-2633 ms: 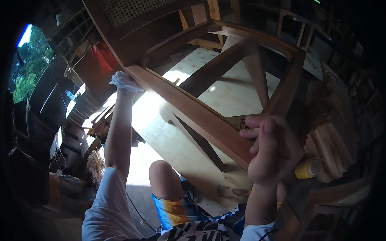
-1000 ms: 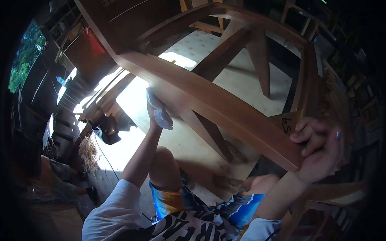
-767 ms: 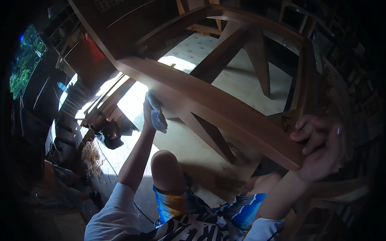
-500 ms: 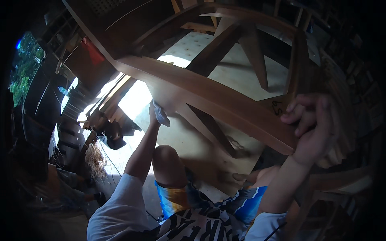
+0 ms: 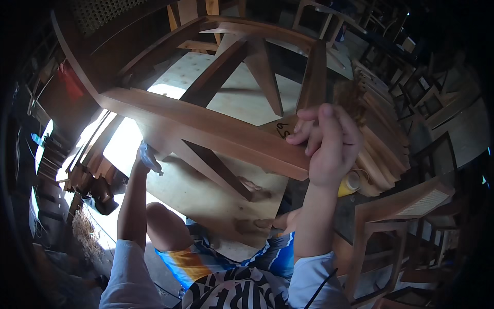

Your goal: Applying a finish to a wooden chair frame using a brush after wiping it down with a cloth.

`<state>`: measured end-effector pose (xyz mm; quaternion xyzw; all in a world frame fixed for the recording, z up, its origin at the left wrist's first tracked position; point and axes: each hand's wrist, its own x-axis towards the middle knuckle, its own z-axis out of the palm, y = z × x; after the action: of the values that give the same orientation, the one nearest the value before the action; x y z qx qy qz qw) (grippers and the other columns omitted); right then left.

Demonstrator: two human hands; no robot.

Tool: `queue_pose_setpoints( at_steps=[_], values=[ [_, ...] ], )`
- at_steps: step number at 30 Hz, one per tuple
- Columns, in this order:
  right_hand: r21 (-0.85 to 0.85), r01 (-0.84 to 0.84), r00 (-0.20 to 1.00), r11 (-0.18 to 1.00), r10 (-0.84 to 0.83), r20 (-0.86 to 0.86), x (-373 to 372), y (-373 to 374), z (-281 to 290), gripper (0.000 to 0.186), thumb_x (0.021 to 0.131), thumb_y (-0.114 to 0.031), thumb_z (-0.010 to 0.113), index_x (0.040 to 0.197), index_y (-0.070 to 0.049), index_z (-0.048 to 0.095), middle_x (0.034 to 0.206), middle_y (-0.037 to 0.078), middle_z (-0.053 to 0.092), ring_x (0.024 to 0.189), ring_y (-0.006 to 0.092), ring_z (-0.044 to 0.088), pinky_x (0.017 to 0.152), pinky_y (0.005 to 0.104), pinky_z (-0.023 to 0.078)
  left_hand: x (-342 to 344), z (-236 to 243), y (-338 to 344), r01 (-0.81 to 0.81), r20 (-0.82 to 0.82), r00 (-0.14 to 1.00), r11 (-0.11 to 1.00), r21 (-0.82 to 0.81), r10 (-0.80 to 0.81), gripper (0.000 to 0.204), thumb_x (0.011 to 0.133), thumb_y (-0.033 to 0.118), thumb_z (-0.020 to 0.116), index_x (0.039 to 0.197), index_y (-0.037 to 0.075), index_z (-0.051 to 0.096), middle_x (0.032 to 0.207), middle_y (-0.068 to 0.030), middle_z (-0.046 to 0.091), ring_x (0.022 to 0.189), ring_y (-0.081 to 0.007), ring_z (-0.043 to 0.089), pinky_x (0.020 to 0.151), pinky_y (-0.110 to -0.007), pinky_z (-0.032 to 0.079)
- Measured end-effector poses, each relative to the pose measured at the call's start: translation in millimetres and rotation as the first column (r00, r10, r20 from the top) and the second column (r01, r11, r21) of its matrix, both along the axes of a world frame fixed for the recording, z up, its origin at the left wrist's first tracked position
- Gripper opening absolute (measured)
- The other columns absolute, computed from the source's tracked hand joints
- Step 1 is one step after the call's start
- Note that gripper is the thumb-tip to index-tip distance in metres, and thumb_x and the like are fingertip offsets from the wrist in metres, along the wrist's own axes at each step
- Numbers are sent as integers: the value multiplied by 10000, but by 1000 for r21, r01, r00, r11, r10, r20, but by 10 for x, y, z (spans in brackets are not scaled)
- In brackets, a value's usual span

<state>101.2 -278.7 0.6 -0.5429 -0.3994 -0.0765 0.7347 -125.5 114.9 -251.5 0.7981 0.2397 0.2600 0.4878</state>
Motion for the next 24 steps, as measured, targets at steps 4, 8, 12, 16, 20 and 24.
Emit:
queue_pose_setpoints(
  at_steps=[4, 8, 12, 16, 20, 24],
  values=[
    [-17, -21, 1000, 1000, 21, 8, -56, 33, -3, 407, 1031, -276, 456, 829, 26, 640, 428, 58, 414, 456, 191, 536, 644, 353, 507, 155, -209, 136, -36, 240, 965, 962, -272, 104, 556, 1024, 221, 507, 1504, 0, 335, 1453, -181, 488, 1259, -312, 558, 1074, -397, 472],
    [28, 16, 999, 999, -17, 49, -24, -94, 96, 406, 1031, -283, 460, 841, 20, 651, 421, 54, 398, 450, 194, 513, 649, 354, 506, 562, -54, -249, 500, 693, 568, 483, -719, 443, 528, 1068, 240, 389, 1537, 25, 277, 1491, -180, 448, 1341, -312, 498, 1100, -418, 455],
    [16, -16, 999, 1000, 15, 37, -38, 54, 3, 424, 1039, -295, 442, 848, 18, 655, 427, 51, 391, 446, 189, 499, 651, 357, 504, 387, -804, 308, 299, 701, 691, 813, -500, 177, 551, 1073, 284, 377, 1556, 48, 256, 1522, -165, 419, 1379, -311, 460, 1139, -432, 416],
    [6, -22, 999, 1000, 22, 25, -17, 25, -10, 423, 1038, -295, 442, 841, 16, 649, 434, 55, 390, 454, 192, 489, 660, 362, 501, 422, -639, -2, 494, 772, 495, 601, -628, 399, 577, 1065, 317, 384, 1568, 68, 253, 1538, -147, 418, 1388, -298, 443, 1143, -430, 394],
    [1, 8, 999, 1000, -9, 39, 35, -106, 54, 412, 1030, -310, 459, 833, 5, 636, 448, 66, 391, 485, 199, 479, 674, 364, 496, 614, 615, -899, 458, 543, 534, 318, -830, 648, 613, 1056, 384, 162, 1510, 40, 387, 1554, -146, 415, 1398, -336, 420, 1193, -486, 293],
    [7, 29, 999, 1000, -29, 38, -18, -10, 44, 411, 1025, -322, 458, 835, -2, 632, 448, 70, 393, 490, 211, 487, 672, 367, 498, 537, 501, -894, 499, 592, 531, 342, -797, 606, 532, 1055, 390, 279, 1455, 91, 461, 1472, -100, 508, 1301, -323, 519, 1097, -513, 426]
  ],
)
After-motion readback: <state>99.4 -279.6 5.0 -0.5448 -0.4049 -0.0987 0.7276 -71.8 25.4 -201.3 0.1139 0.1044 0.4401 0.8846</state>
